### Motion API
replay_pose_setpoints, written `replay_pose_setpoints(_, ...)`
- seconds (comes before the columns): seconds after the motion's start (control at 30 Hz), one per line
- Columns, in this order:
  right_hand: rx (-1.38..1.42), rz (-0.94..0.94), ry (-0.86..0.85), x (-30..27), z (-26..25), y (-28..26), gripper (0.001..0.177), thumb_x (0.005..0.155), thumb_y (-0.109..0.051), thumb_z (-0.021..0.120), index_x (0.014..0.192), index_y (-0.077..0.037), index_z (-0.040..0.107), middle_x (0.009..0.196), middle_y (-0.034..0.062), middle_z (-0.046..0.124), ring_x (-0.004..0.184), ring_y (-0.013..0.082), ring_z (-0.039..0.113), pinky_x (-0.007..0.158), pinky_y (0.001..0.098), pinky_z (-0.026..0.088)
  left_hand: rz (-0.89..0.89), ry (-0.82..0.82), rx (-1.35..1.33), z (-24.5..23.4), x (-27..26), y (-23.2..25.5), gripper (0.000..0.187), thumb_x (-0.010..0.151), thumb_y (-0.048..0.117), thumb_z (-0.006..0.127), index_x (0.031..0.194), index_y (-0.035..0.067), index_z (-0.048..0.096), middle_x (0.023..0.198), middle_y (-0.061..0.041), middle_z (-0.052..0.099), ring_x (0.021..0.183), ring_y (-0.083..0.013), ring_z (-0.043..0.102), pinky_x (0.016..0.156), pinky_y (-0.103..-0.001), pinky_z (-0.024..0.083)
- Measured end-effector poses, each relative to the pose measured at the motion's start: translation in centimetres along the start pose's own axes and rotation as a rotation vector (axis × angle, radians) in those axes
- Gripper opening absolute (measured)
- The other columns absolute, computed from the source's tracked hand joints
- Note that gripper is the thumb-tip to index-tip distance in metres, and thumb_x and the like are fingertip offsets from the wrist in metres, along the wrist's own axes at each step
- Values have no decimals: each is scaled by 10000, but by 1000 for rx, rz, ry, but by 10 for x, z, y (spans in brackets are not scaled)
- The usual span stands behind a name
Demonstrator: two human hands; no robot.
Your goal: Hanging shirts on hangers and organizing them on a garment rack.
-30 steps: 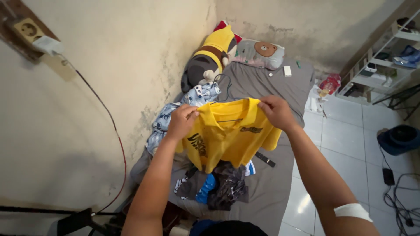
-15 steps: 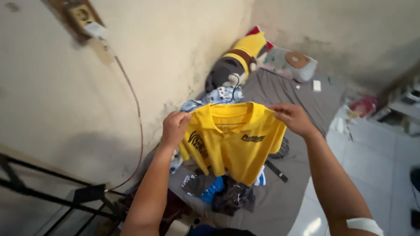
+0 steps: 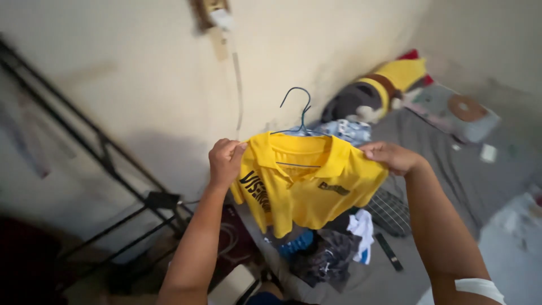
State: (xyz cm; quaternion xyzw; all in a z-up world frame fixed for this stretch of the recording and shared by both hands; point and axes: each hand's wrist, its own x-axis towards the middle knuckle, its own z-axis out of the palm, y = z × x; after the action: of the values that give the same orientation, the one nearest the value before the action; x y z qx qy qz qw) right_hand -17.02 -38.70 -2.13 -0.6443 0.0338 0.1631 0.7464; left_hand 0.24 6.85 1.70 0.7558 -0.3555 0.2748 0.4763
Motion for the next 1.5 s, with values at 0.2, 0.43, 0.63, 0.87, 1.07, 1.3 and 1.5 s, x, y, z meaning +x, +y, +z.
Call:
replay_pose_setpoints(0.2,68,-5,-348,72,39,-26,536,884,-143,729,1367,53,605,1290,150,707,1135,243,688,988,401,531,-48,109,86,-67,-15,-13,119,905,115,755,889,1,725,735,-119,602,732,-301,605,661,-410,482)
replay_pose_setpoints(0.43,157,57,-788,171,101,-27,741,707,-99,875,1348,131,584,1232,216,715,1069,284,709,919,428,558,142,243,256,-158,-56,-14,65,889,64,690,863,4,687,802,-134,608,811,-347,584,748,-434,471)
replay_pose_setpoints(0.63,42,-51,-865,214,221,-44,491,734,-95,854,1125,172,723,1163,256,723,1016,322,709,880,442,566,28,327,364,-246,-95,-17,90,922,97,701,930,12,730,819,-126,632,829,-334,606,789,-437,501)
replay_pose_setpoints(0.87,-381,-414,-1084,210,388,-74,382,815,-140,736,1131,73,753,1316,198,670,1195,281,634,1021,402,518,-18,449,594,-341,-131,-21,169,963,89,675,1101,0,716,1105,-154,695,1101,-363,652,1003,-452,503)
replay_pose_setpoints(1.07,-457,-504,-1005,226,494,-47,358,828,-94,634,1152,28,725,1162,119,658,1071,236,615,938,363,507,-280,621,472,-397,-168,-40,202,998,128,617,1131,52,748,1129,-141,715,1081,-302,700,936,-389,553)
replay_pose_setpoints(1.3,-410,-720,-800,238,643,-31,292,857,-40,597,1130,15,684,1074,113,613,1013,216,600,868,337,482,-418,722,-54,-441,-163,-56,455,1098,347,518,1388,12,619,1381,-126,674,1282,-229,631,1100,-332,468)
replay_pose_setpoints(1.5,-359,-956,-575,230,756,-68,282,897,-60,561,1130,-6,711,1090,120,670,1039,235,650,942,339,508,-453,716,-220,-485,-123,16,619,1079,423,447,1553,25,434,1536,-98,528,1378,-190,518,1074,-303,442)
